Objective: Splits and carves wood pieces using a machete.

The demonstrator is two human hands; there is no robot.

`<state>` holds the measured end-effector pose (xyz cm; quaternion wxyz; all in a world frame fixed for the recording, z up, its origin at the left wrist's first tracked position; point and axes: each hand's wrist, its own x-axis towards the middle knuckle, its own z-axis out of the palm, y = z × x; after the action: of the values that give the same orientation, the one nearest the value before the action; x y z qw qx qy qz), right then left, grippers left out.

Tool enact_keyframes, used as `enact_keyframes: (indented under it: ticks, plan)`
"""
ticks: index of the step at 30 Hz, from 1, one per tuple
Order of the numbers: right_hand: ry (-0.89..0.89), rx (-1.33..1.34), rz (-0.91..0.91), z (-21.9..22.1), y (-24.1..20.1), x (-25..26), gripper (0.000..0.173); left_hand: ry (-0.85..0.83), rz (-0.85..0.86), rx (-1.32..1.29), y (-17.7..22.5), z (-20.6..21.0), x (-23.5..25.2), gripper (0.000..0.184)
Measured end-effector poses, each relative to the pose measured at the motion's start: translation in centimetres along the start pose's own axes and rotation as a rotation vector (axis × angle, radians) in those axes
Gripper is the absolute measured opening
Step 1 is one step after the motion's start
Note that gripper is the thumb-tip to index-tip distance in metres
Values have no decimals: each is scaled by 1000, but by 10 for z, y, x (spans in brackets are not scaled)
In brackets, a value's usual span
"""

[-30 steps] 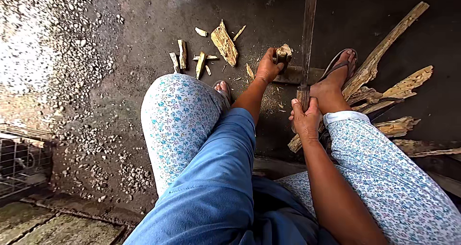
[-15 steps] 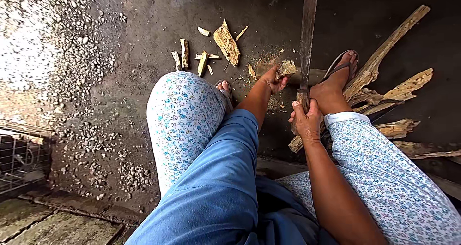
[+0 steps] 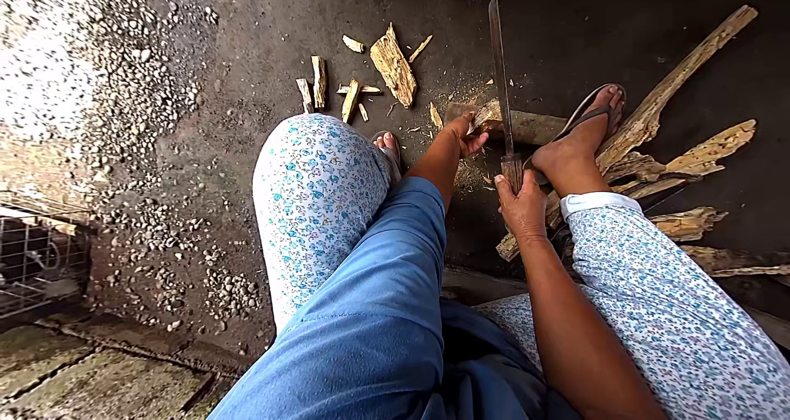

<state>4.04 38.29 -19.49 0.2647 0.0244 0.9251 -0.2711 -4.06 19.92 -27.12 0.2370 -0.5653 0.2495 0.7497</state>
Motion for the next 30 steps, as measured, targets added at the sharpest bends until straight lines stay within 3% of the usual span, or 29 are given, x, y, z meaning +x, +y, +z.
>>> enact_keyframes:
  ticks: [2,4,7,10,13,17,22,30]
  plan:
    - [5,20,20,-1,0,1,47,93,119,250,-2,-4,-5,63]
    - [14,37,17,1,1,2,46,227,405,400,-6,-11,-6,58]
    - [11,22,4,4,-2,0,47,137,792,336,-11,-13,-17,36]
    - [-4,14,-5,9,-4,-2,50,-25,791,284,-19,-6,-32,30]
    - [-31,74,13,8,-5,-2,47,-72,751,218,-27,-5,-31,29]
    - [-87,201,69,-2,-9,-10,44,-10,797,314,-37,-10,-15,37]
    - [-83,165,69,-3,-8,-10,45,-17,831,239,-52,-20,-11,41]
    - [-95,133,58,6,-9,-5,48,-24,909,443,-45,-6,-15,41]
